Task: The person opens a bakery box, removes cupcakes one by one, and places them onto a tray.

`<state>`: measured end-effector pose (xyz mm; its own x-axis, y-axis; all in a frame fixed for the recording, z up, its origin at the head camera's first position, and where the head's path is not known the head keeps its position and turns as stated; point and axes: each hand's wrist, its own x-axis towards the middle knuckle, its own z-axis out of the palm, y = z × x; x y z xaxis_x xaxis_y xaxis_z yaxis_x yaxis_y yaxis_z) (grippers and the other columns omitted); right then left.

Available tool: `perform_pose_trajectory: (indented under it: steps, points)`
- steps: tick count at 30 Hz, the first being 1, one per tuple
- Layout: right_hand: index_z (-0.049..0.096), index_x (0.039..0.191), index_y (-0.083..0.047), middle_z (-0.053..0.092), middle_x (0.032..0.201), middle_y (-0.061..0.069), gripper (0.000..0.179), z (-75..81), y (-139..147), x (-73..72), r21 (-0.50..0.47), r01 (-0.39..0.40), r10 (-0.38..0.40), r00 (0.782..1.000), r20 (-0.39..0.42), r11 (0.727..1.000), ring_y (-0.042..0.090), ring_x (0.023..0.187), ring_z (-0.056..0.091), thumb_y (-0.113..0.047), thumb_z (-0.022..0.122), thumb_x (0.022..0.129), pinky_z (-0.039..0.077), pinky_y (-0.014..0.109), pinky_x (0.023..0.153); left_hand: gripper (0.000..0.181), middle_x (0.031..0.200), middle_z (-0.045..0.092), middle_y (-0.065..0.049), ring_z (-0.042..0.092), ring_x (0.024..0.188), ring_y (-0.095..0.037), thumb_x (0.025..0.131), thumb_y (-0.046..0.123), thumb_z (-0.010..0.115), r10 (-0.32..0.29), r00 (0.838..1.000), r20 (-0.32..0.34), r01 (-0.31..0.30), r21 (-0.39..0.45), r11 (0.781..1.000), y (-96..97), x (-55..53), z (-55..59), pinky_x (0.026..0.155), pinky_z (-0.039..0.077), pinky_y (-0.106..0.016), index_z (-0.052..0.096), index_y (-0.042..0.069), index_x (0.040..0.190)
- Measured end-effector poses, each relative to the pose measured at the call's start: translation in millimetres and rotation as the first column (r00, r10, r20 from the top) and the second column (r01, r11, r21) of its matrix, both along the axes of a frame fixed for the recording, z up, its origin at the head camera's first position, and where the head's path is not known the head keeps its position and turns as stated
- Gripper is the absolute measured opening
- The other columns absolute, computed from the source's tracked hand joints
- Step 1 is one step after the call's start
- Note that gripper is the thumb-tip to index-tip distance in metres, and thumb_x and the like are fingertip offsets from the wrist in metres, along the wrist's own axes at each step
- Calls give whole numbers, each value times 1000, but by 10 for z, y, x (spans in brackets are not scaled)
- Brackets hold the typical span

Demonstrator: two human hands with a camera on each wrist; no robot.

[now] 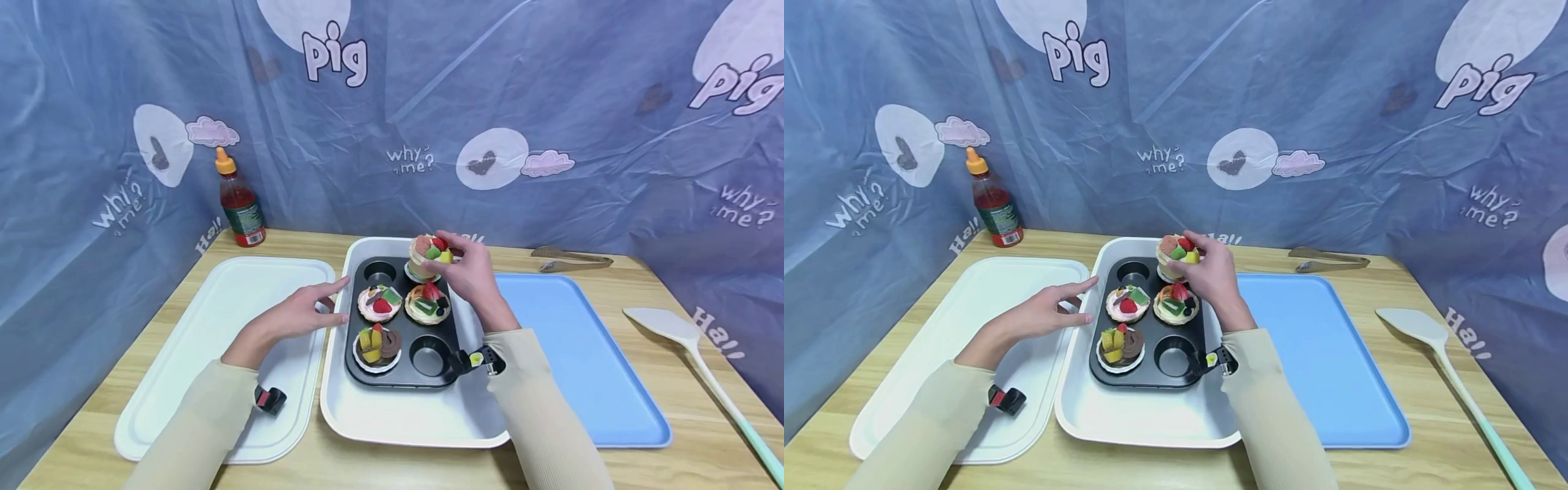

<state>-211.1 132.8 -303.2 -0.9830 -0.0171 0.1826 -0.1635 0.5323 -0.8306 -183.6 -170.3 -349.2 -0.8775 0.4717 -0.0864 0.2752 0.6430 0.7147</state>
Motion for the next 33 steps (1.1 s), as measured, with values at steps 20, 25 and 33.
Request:
perform_pose_trajectory:
  steps: [20, 25, 33]
  points:
    - [59, 142, -9, 62, 140, 15, 61, 204, 507, 110, -34, 48, -49, 999, -6, 998, 32, 121, 60, -12, 81, 85, 50, 45, 102, 75, 145, 53, -20, 61, 112, -27, 94, 26, 71, 13, 1000, 26, -14, 39, 999, -9, -12, -22, 93, 53, -42, 34, 10, 158]
    - [59, 143, -13, 63, 139, 13, 63, 258, 730, 150, -23, 152, -152, 988, 11, 988, 29, 120, 58, -17, 82, 84, 50, 30, 92, 75, 144, 54, -19, 61, 113, -27, 94, 27, 72, 24, 999, 39, -25, 45, 999, -25, -10, -26, 97, 52, -46, 34, 12, 158]
    - [58, 144, -12, 60, 142, 16, 65, 150, 1024, 138, -25, 220, -217, 973, 78, 975, 28, 121, 54, -18, 82, 84, 46, 18, 83, 76, 143, 54, -20, 61, 114, -28, 94, 28, 72, 19, 999, 51, -21, 40, 999, -25, -36, -27, 98, 52, -48, 34, 11, 158]
